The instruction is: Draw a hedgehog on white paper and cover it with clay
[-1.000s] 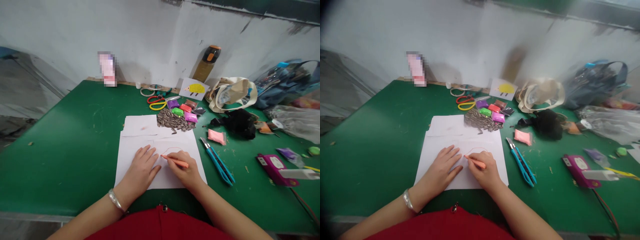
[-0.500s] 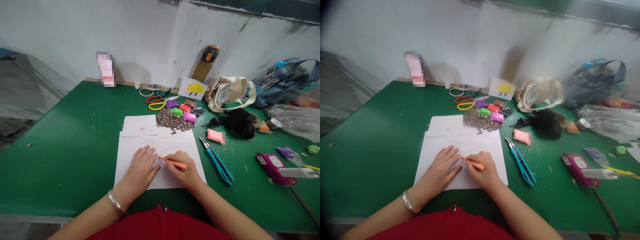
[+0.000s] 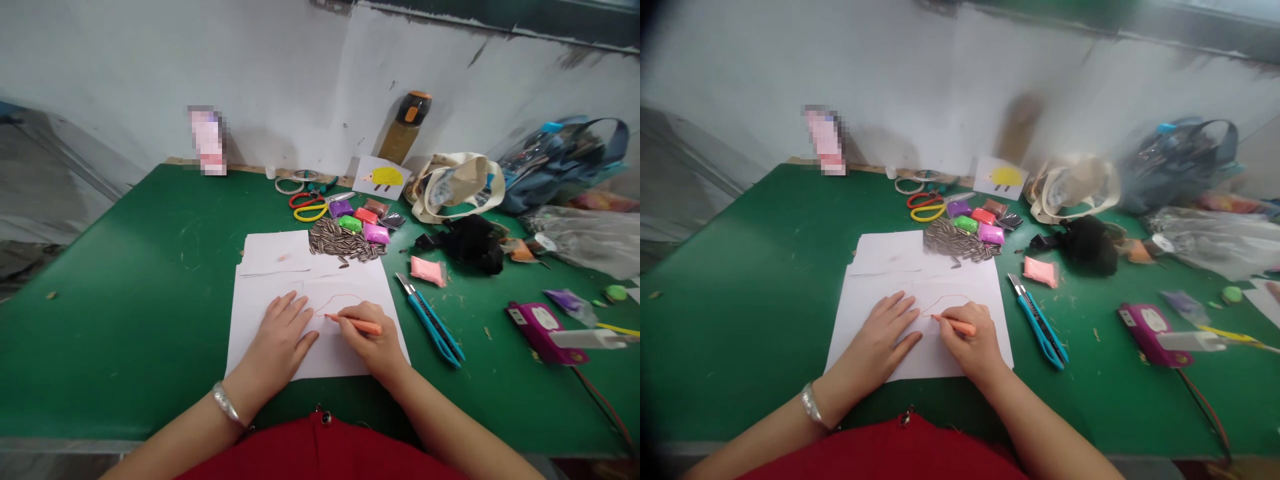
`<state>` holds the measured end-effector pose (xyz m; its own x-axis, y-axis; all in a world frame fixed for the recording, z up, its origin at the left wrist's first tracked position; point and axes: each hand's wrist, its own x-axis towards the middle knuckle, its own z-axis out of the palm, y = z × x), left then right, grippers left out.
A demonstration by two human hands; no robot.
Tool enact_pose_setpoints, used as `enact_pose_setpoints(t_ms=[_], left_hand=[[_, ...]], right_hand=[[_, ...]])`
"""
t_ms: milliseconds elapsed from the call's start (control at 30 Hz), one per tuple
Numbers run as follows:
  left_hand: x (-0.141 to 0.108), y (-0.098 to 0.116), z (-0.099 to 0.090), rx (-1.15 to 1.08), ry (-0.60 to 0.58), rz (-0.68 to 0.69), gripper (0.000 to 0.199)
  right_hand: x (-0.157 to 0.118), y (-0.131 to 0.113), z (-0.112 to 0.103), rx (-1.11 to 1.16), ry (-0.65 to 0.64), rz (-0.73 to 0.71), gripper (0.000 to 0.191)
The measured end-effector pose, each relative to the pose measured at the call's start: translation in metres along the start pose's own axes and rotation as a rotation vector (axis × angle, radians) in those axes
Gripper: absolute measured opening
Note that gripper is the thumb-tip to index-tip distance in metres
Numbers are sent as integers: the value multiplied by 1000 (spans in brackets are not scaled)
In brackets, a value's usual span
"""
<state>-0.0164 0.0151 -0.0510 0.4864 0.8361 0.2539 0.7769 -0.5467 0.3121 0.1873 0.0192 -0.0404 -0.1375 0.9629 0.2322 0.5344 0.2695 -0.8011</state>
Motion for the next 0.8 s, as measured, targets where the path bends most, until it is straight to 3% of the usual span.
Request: enact_pose_setpoints(t_ms=[533,800], left_hand=[[0,-4,4,-8,41,14,29],[-2,-12,9,42,80,73,32]], right_hand=[[-4,10,-15,36,26,139,13],[-1,7,-13,29,55,116,12]])
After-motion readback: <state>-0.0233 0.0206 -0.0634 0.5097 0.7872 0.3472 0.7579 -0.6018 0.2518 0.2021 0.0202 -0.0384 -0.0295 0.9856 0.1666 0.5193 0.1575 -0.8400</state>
